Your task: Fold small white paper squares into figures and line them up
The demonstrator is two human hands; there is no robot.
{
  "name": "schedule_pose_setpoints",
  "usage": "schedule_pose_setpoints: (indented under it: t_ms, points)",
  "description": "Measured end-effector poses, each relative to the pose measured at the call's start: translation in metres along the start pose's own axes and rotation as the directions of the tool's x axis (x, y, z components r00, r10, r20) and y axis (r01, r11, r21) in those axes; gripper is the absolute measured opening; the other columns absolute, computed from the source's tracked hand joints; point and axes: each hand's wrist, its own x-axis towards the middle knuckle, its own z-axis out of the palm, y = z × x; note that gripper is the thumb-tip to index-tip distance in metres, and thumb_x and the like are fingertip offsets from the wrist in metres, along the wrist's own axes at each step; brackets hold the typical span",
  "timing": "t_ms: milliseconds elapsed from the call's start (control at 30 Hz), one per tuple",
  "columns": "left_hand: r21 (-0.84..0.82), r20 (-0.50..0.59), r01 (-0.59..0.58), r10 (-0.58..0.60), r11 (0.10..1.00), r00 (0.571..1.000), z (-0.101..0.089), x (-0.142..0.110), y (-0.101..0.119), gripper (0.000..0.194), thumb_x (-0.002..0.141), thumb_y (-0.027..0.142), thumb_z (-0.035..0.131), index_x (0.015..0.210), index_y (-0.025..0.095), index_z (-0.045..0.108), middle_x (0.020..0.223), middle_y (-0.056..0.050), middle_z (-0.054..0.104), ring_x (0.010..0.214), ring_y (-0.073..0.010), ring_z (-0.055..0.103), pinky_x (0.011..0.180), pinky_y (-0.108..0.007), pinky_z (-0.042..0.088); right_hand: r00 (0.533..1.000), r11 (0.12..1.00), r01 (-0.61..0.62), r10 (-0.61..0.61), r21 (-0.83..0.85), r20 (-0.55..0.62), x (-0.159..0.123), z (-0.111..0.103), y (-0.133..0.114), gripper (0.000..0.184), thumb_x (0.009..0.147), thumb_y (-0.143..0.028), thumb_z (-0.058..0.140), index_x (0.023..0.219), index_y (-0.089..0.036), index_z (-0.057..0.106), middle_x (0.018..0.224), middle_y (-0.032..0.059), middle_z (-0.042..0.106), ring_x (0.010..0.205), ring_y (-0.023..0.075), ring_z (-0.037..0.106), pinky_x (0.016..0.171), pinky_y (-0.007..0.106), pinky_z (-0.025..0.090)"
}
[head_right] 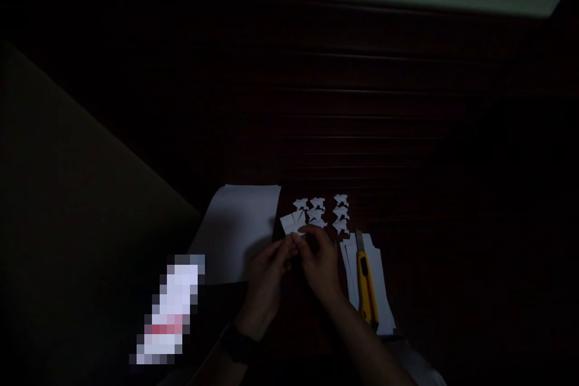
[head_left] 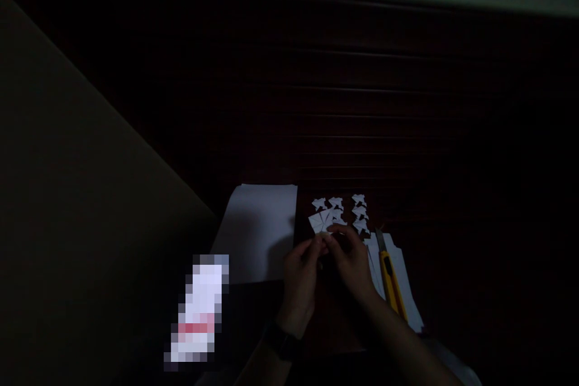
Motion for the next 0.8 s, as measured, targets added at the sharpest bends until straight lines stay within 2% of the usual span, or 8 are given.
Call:
schedule_pose_setpoints:
  t_ms: [267,400,500,800]
  points:
    - [0.196,0.077,-0.106,0.092,0.975,0.993,-0.001,0.002,-0.001,0.028,0.083,0.038,0.055,0.092,0.015,0.068,0.087,-0.007,0.069,0.08,-0.0176,0.061,0.067,-0.025,0.045,0.994,0.993,-0.1,0.102,0.066,-0.036,0.001,-0.002,0.009,0.015,0.079,-0.033,0.063,0.085,-0.02,0.065,0.085,0.0033,0.067,0.081,0.02,0.062,0.075,0.032,0.047]
    - [0.328,0.111,-0.167,0.138,0.93,0.984,-0.001,0.003,-0.003,0.027,0.084,0.038,0.053,0.085,0.015,0.067,0.079,-0.005,0.068,0.071,-0.016,0.06,0.061,-0.024,0.043,0.99,0.986,-0.13,0.135,0.107,-0.044,0.002,-0.005,0.01,0.014,0.076,-0.032,0.066,0.074,-0.019,0.067,0.08,0.0035,0.068,0.08,0.0202,0.062,0.076,0.032,0.046]
    - [0.412,0.124,-0.214,0.178,0.886,0.976,-0.001,0.002,-0.004,0.025,0.085,0.035,0.051,0.081,0.016,0.066,0.077,-0.004,0.068,0.069,-0.0154,0.06,0.061,-0.024,0.042,0.983,0.972,-0.18,0.184,0.149,-0.016,0.001,-0.008,0.01,0.014,0.074,-0.032,0.068,0.073,-0.018,0.068,0.077,0.0035,0.068,0.077,0.0201,0.062,0.074,0.032,0.046]
    - [0.479,0.161,-0.275,0.225,0.833,0.961,0.002,-0.002,-0.002,0.025,0.088,0.03,0.046,0.077,0.016,0.065,0.074,-0.003,0.067,0.07,-0.0159,0.06,0.063,-0.025,0.042,0.963,0.947,-0.257,0.267,0.191,-0.025,-0.001,-0.008,0.013,0.017,0.073,-0.034,0.068,0.074,-0.017,0.067,0.069,0.0038,0.068,0.067,0.019,0.062,0.064,0.03,0.047]
